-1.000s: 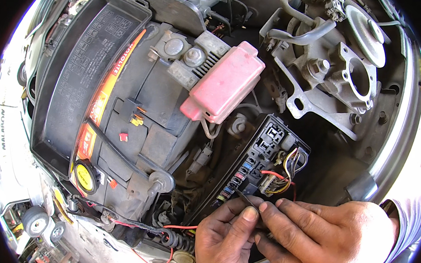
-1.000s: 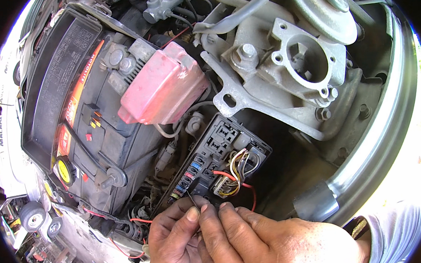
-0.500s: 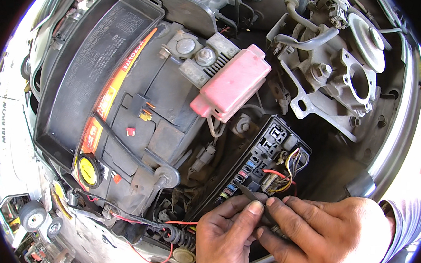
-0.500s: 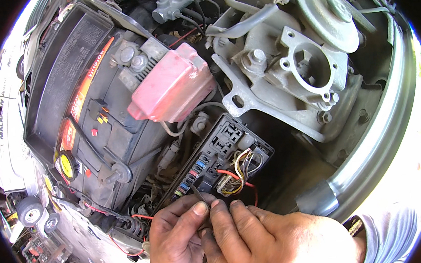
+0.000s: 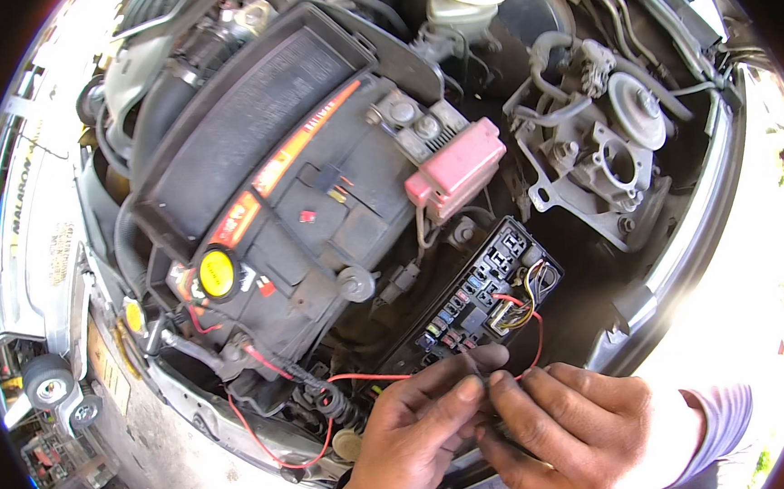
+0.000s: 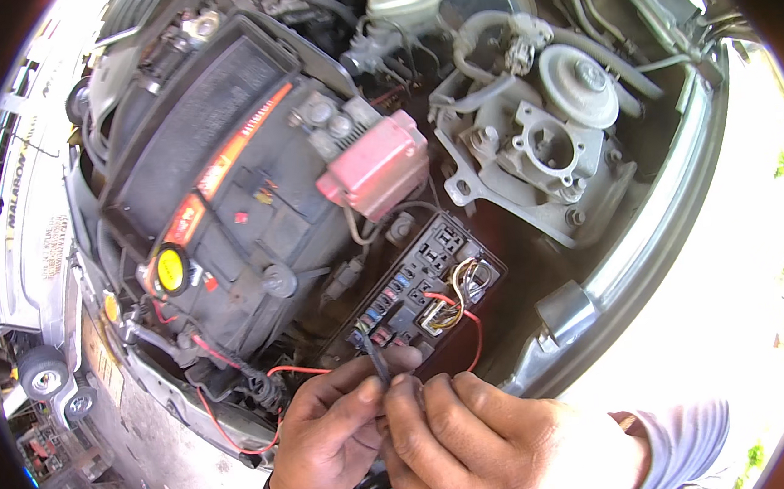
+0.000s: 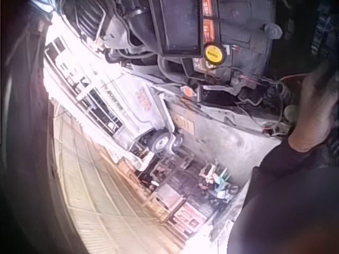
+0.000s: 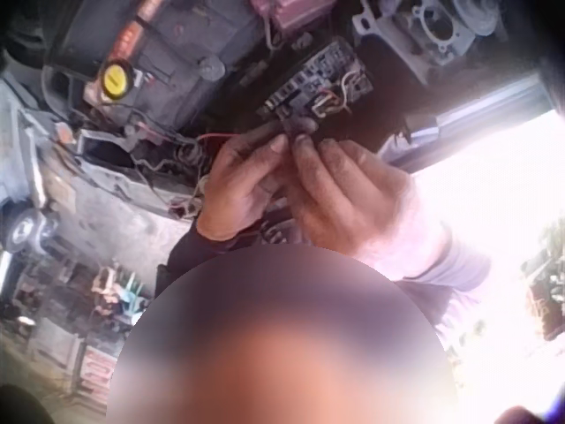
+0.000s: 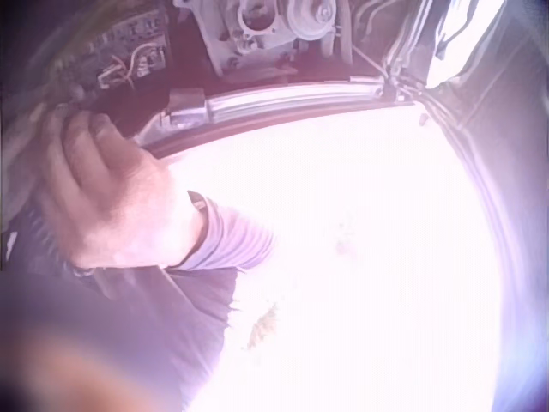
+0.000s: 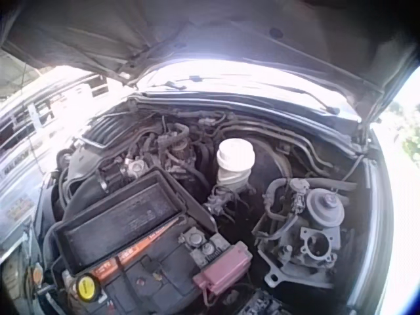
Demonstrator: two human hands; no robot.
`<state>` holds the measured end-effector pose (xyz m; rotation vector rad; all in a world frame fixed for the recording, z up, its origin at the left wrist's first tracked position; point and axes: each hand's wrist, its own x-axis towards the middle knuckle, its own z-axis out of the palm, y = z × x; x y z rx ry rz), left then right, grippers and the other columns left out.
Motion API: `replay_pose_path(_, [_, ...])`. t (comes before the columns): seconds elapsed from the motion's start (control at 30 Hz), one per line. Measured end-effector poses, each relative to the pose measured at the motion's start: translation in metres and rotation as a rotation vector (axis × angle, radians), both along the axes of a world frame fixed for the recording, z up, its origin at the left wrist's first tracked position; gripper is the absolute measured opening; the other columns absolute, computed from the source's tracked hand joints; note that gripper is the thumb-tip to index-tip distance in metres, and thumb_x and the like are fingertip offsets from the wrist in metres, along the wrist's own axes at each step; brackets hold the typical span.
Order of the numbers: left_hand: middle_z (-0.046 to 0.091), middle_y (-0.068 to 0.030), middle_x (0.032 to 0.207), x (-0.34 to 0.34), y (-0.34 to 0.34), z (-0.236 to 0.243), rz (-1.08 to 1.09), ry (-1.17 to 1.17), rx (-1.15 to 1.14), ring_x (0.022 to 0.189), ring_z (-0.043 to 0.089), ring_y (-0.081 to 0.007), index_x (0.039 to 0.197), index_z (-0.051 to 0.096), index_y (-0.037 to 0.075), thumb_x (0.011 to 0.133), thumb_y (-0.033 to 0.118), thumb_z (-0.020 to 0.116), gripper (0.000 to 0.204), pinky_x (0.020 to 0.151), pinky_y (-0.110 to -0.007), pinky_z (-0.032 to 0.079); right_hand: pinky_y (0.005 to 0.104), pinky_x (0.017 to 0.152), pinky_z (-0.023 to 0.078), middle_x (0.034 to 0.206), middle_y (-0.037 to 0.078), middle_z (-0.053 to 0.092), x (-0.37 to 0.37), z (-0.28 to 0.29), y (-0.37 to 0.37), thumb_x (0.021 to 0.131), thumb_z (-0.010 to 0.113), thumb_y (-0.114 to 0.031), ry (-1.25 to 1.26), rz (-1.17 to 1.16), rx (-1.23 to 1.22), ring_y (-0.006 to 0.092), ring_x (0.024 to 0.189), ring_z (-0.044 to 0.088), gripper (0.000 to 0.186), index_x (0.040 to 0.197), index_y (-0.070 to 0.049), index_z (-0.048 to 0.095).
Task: The person works on a car's electrical system under the hood. They connect wires to the battery and fuse box, then use a multimeter to test continuity and voltage at several points. The person also removes and reattaches a front grille panel.
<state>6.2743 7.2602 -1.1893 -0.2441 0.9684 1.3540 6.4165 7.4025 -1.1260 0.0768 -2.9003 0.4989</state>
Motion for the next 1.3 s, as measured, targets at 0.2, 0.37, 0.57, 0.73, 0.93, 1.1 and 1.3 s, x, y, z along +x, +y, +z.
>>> replay_pose_path(0.2, [0.069, -0.0061, 0.103, -0.020, -0.032, 0.020, 0.162, 0.211, 0.184, 0.084, 0.064, -0.0101, 0.122, 0.065, 0.000, 0.105, 0.022, 0.065, 0.028, 0.077, -0.026, 0.053, 0.0358, 0.086, 0.063, 0.123, 0.023, 0.069, -0.021, 0.022, -0.004, 0.074, 0.069, -0.014, 0.161, 0.071, -0.139, 0.0321, 0.104, 0.073, 0.033, 0.106, -0.008, 0.077])
replay_pose_path(0.37, [0.060, -0.0127, 0.107, -0.052, -0.057, 0.008, 0.516, 0.104, 0.637, 0.088, 0.063, -0.0204, 0.119, 0.055, 0.002, 0.107, 0.026, 0.060, 0.027, 0.070, -0.031, 0.062, 0.0427, 0.080, 0.062, 0.114, 0.020, 0.072, -0.069, 0.030, 0.039, 0.083, 0.071, -0.006, 0.020, 0.038, -0.288, 0.0370, 0.099, 0.074, 0.024, 0.107, -0.002, 0.076])
replay_pose_path(0.57, [0.055, -0.0123, 0.102, -0.077, -0.080, -0.010, 0.632, 0.019, 0.921, 0.082, 0.059, -0.0154, 0.117, 0.050, 0.003, 0.108, 0.029, 0.059, 0.029, 0.048, -0.025, 0.059, 0.0455, 0.084, 0.056, 0.100, 0.010, 0.064, -0.151, -0.014, 0.071, 0.081, 0.078, -0.009, -0.003, -0.005, 0.084, 0.0336, 0.098, 0.067, 0.021, 0.102, -0.005, 0.076])
replay_pose_path(0.73, [0.056, -0.0104, 0.093, -0.084, -0.099, -0.016, 0.696, 0.085, 0.677, 0.070, 0.057, -0.0146, 0.112, 0.052, 0.004, 0.105, 0.030, 0.062, 0.029, 0.041, -0.021, 0.048, 0.0427, 0.088, 0.055, 0.098, 0.008, 0.061, -0.184, -0.050, 0.075, 0.079, 0.079, -0.012, -0.023, 0.053, 0.195, 0.0298, 0.104, 0.064, 0.024, 0.103, -0.009, 0.077])
replay_pose_path(0.93, [0.050, -0.0136, 0.099, -0.083, -0.098, -0.018, 0.716, -0.112, 0.838, 0.080, 0.058, -0.0206, 0.116, 0.043, 0.003, 0.108, 0.026, 0.056, 0.028, 0.051, -0.034, 0.065, 0.0445, 0.092, 0.054, 0.101, 0.010, 0.060, -0.191, -0.058, 0.072, 0.076, 0.080, -0.013, -0.034, 0.091, 0.243, 0.0307, 0.104, 0.064, 0.023, 0.095, -0.005, 0.071])
replay_pose_path(1.1, [0.046, -0.0184, 0.103, -0.086, -0.096, -0.020, 0.658, -0.174, 0.955, 0.087, 0.057, -0.0297, 0.116, 0.038, -0.002, 0.108, 0.010, 0.051, 0.020, 0.051, -0.034, 0.061, 0.0461, 0.082, 0.056, 0.096, 0.014, 0.067, -0.171, -0.032, 0.063, 0.076, 0.080, -0.013, 0.020, 0.056, 0.122, 0.0363, 0.096, 0.067, 0.026, 0.098, -0.003, 0.069])
replay_pose_path(1.3, [0.044, -0.0172, 0.099, -0.084, -0.100, -0.015, 0.680, -0.101, 0.884, 0.082, 0.055, -0.0298, 0.113, 0.037, -0.001, 0.106, 0.008, 0.053, 0.019, 0.041, -0.034, 0.055, 0.0297, 0.064, 0.054, 0.079, 0.007, 0.067, -0.094, -0.003, 0.038, 0.076, 0.073, 0.004, -0.165, -0.263, -0.453, 0.0144, 0.068, 0.067, 0.014, 0.087, -0.001, 0.066])
